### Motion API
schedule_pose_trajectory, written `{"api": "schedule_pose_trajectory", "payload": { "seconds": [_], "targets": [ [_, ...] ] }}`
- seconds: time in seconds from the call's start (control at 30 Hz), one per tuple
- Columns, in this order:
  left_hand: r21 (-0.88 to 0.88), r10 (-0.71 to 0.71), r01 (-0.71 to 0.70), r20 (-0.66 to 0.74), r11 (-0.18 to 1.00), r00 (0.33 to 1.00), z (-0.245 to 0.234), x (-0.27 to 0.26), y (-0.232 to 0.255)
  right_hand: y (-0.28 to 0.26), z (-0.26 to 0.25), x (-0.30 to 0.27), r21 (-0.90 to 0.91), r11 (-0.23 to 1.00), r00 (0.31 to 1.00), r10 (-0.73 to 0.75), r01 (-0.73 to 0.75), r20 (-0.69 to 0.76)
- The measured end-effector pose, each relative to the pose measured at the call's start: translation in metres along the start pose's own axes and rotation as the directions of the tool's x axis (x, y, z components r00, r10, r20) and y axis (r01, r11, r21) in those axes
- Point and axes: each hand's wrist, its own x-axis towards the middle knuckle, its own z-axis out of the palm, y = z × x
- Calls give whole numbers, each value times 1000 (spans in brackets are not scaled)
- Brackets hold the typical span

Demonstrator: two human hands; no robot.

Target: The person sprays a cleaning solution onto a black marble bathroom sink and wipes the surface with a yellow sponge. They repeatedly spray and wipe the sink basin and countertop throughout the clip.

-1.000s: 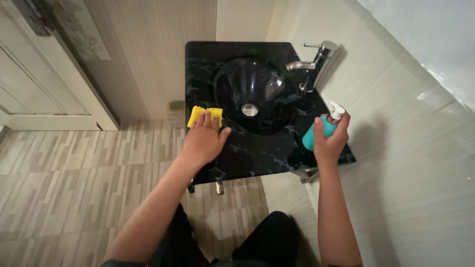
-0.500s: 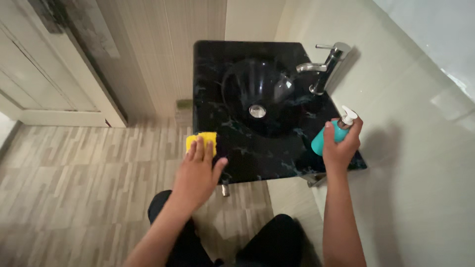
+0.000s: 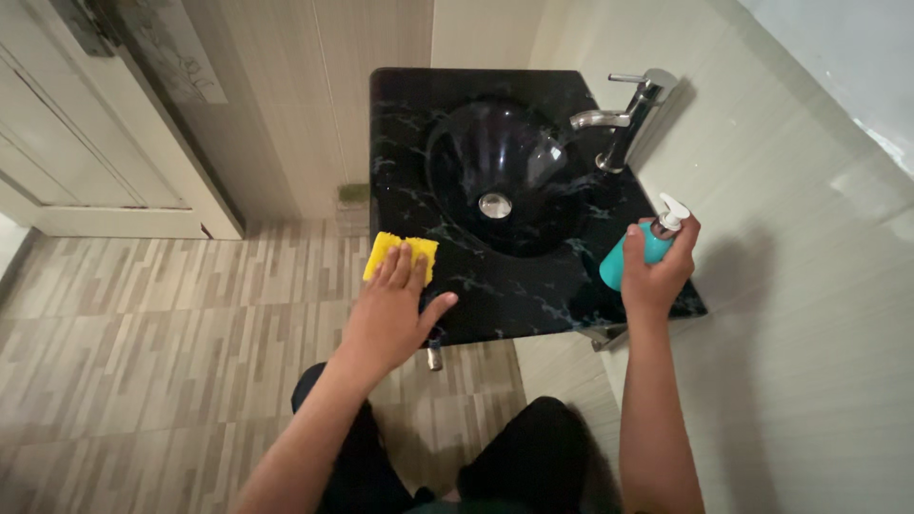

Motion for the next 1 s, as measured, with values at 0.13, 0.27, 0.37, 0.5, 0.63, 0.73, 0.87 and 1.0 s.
{"api": "schedule_pose_trajectory", "payload": {
  "seconds": [0.13, 0.27, 0.37, 0.5, 0.63, 0.73, 0.87, 1.0],
  "targets": [
    [92, 95, -93, -19, 991, 995, 11, -4, -1, 0, 1, 1, 5, 1000, 1000, -9, 9, -13],
    [74, 131, -133, 25, 988, 991, 20, 10, -16, 5, 1, -2, -17, 1000, 999, 25, -26, -23],
    [69, 92, -96, 61, 993, 994, 14, 66, -46, 8, 2, -1, -35, 998, 999, 42, -43, -30],
    [42, 39, -46, 156, 998, 987, 13, 147, -70, 12, 2, -4, -68, 997, 999, 40, -41, -20],
    [122, -12, -9, 171, 993, 985, 19, 181, -66, 15, 1, -7, -75, 984, 987, 158, -161, -41],
    [94, -65, 51, 154, 994, 986, 14, 163, -52, 19, 1, -15, -60, 981, 980, 181, -186, -82],
    [43, -150, 143, 286, 989, 946, -12, 122, -11, 17, -2, -8, -265, 880, 917, 394, -395, -62],
    [-48, -161, 208, 473, 977, 866, -44, 72, 19, -10, -10, 5, -324, 819, 851, 520, -473, 72]
  ]
}}
